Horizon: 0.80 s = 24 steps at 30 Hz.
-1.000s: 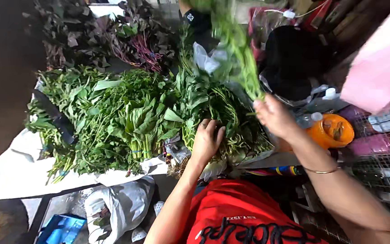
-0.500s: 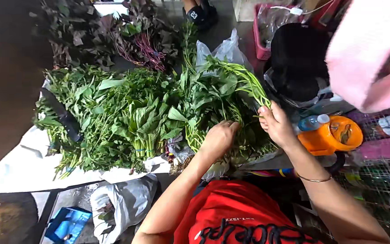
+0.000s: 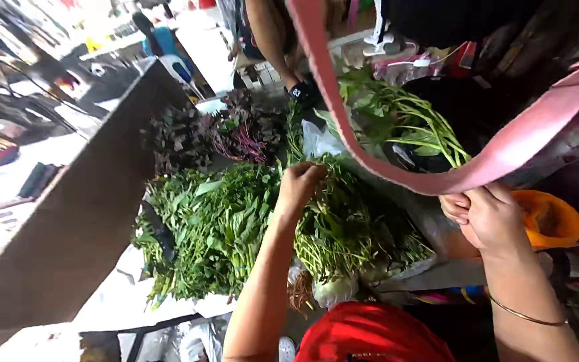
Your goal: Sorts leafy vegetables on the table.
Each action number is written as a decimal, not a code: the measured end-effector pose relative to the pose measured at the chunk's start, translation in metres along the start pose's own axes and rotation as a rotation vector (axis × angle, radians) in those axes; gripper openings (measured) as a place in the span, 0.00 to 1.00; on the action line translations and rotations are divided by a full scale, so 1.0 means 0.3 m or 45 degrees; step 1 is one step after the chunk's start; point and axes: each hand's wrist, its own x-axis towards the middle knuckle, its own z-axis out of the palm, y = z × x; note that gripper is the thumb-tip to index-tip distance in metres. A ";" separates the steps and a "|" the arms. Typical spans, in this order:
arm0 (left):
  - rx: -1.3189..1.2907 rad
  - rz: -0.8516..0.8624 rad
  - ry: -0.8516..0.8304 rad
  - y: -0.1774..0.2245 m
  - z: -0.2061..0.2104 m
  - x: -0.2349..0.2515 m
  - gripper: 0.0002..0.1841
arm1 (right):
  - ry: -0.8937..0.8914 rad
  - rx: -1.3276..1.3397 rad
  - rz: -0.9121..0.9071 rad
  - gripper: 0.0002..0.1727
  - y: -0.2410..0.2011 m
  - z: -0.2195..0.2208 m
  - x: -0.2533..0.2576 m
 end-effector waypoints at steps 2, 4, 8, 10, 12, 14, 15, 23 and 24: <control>-0.225 0.026 0.024 0.073 -0.047 0.021 0.12 | 0.032 0.022 -0.004 0.18 0.007 -0.011 0.009; -0.384 0.116 0.007 0.149 -0.104 0.020 0.14 | 0.077 0.027 0.000 0.18 0.019 -0.020 0.019; -0.585 0.310 0.008 0.193 -0.192 0.038 0.16 | 0.129 0.014 0.059 0.19 0.038 -0.024 0.031; -0.582 0.306 0.082 0.158 -0.196 0.034 0.15 | 0.136 0.016 0.110 0.19 0.038 -0.019 0.041; -0.477 0.160 0.128 0.057 -0.152 0.008 0.13 | 0.153 0.008 0.183 0.18 0.042 -0.013 0.047; -0.524 -0.045 0.061 -0.043 -0.108 -0.040 0.14 | 0.138 -0.019 0.224 0.17 0.051 -0.008 0.055; -0.595 -0.086 0.034 -0.065 -0.095 -0.058 0.14 | 0.139 -0.032 0.230 0.18 0.049 0.000 0.067; -0.860 -0.275 0.086 -0.187 0.017 -0.122 0.13 | 0.008 -0.416 0.010 0.09 -0.027 0.129 0.154; -0.904 -0.286 0.086 -0.174 0.034 -0.151 0.13 | 0.019 -0.595 -0.034 0.11 -0.063 0.158 0.154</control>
